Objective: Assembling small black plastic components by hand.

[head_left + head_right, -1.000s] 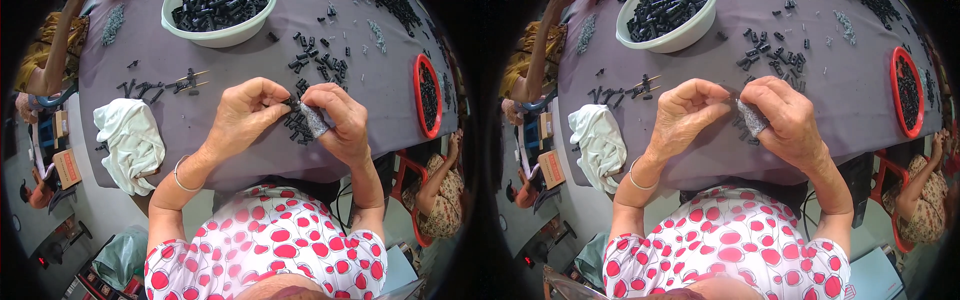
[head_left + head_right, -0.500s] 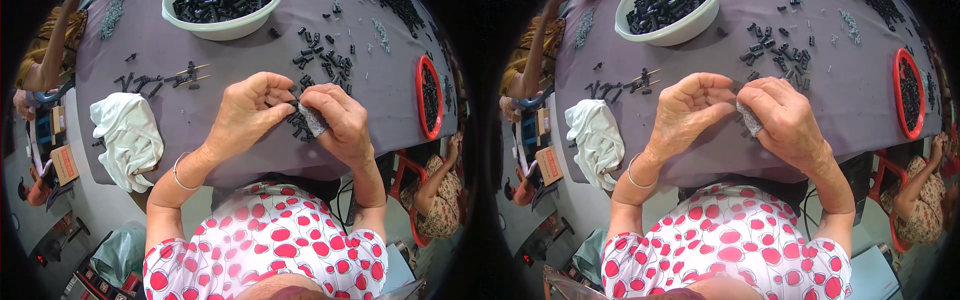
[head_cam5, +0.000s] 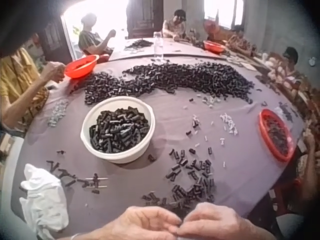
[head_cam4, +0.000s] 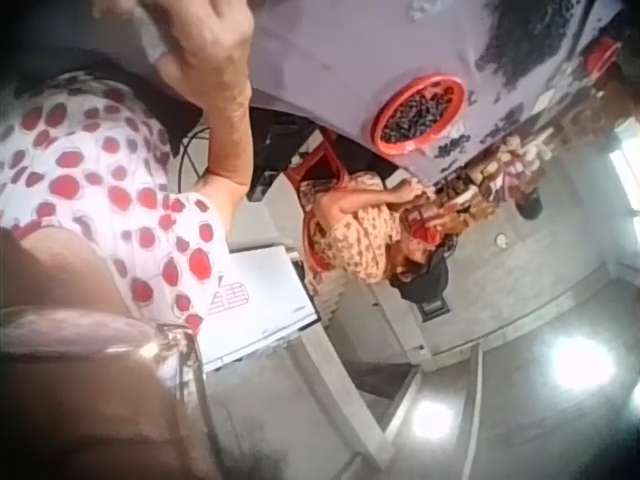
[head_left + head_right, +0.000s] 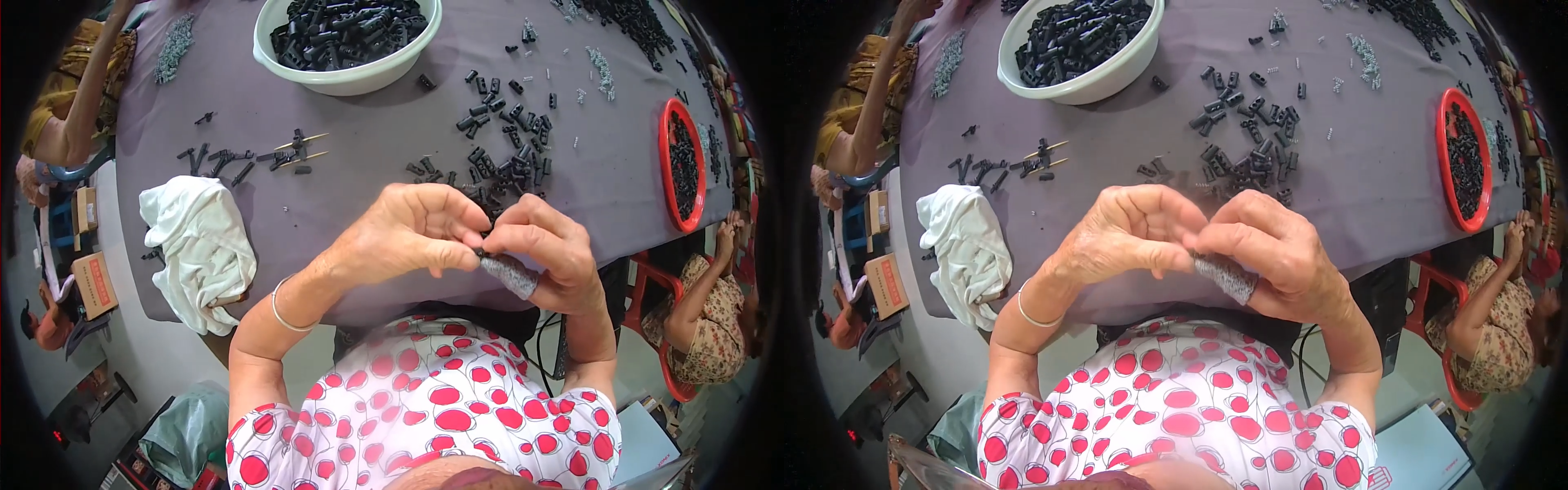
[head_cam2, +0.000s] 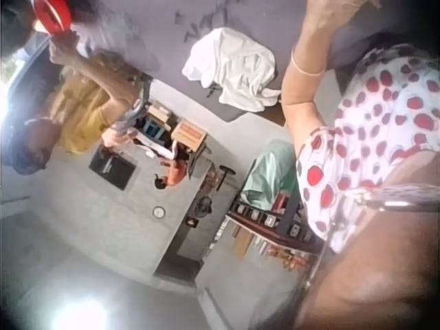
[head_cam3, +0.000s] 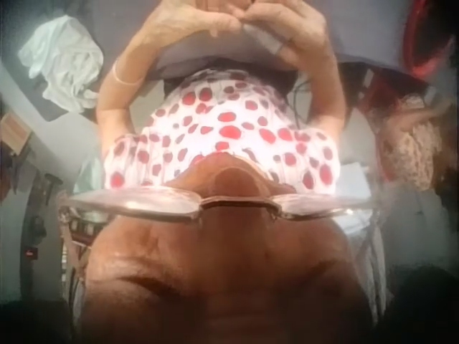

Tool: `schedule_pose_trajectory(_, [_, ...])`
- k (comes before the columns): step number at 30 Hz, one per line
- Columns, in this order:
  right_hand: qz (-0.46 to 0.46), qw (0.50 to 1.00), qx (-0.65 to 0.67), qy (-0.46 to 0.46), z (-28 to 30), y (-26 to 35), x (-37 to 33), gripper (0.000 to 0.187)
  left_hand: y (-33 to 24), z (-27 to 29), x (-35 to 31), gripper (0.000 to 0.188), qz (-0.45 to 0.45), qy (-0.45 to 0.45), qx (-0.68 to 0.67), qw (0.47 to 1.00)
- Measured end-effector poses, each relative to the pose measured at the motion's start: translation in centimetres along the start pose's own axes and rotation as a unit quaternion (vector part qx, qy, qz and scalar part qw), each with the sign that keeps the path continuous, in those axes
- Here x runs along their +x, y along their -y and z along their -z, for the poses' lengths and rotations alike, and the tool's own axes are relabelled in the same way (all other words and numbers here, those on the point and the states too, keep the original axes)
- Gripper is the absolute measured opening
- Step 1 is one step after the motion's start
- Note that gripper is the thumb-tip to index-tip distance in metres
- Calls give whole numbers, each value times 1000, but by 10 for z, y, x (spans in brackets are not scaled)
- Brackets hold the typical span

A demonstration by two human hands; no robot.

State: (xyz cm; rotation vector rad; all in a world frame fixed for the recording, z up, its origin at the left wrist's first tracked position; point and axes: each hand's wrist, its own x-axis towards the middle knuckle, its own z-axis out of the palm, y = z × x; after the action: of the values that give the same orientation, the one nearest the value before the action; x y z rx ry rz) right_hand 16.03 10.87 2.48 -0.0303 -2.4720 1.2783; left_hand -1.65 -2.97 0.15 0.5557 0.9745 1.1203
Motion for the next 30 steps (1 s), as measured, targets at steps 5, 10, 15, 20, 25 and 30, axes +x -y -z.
schedule_pose_trajectory(5, [3, 999, 36, 29, 4, -1, 5, 28, 2, 2, 5, 33, -15, 15, -51, 998])
schedule_pose_trajectory(10, [-4, 1000, 18, -3, 0, -9, 6, 27, -3, 3, 11, 32, -9, -8, -46, 999])
schedule_pose_trajectory(15, [-3, 1000, -9, -7, 4, -7, 6, 27, -3, 5, 10, 25, 3, 17, -13, 1000])
schedule_pose_trajectory(20, [-1, 1000, -1, -15, 0, -3, 2, 28, -4, 4, 6, 21, 10, 42, -1, 999])
schedule_pose_trajectory(25, [-34, 994, -44, -90, 8, -9, 0, 29, -1, 2, 1, 16, -4, -19, -46, 999])
schedule_pose_trajectory(30, [-51, 958, -255, -118, 5, -34, 14, 23, 5, 13, 5, 17, -99, -53, -140, 984])
